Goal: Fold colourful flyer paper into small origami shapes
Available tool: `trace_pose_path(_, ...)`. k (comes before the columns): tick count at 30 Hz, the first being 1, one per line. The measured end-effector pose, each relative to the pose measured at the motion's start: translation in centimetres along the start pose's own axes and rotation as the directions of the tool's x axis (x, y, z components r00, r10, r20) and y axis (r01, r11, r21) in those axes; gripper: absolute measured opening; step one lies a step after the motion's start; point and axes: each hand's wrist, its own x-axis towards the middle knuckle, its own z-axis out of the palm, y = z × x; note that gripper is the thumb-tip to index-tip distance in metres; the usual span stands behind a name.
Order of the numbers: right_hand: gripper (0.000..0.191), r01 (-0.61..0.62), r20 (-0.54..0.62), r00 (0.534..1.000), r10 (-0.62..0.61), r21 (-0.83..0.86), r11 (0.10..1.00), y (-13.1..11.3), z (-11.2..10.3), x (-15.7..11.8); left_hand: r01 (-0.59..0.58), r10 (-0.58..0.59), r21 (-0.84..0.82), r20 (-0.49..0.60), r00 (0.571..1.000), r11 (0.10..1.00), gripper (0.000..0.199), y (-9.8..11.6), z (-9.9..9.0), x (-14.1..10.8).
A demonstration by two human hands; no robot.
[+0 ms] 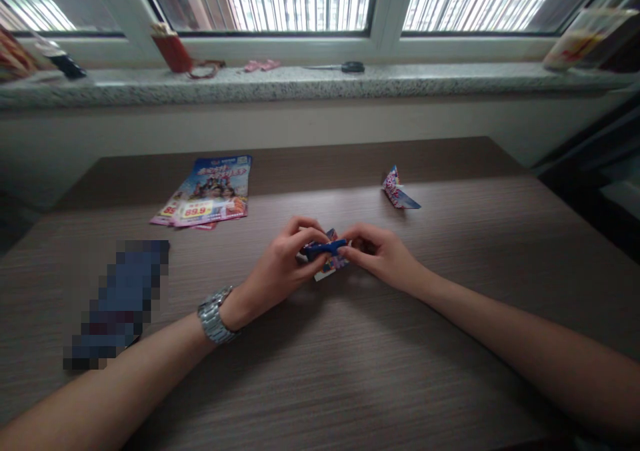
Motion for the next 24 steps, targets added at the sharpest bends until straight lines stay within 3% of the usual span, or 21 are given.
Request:
trace_pose_path(5, 0.019, 0.058, -0.015, 0.998, -0.058, -0.044, 0.997, -0.49, -0.06, -0.22, -0.065, 0.067, 0.030, -0.076, 0.995, 0.997, 0.013, 0.16, 0.16, -0.13)
trace_pose_path(18, 0.016, 0.026, -0.052, 0.998, -0.024, 0.053, 0.998, -0.11, -0.09, -0.26, -0.093, 0.095, 0.050, -0.034, 0.995, 0.994, 0.008, -0.22, 0.21, -0.38)
trace_pose_path(24, 0.016, 0.030, -0.047, 0.998, -0.030, -0.005, 1.000, 0.17, -0.27, -0.40, -0.102, 0.106, 0.092, -0.048, 0.993, 0.991, 0.030, -0.52, 0.17, -0.29)
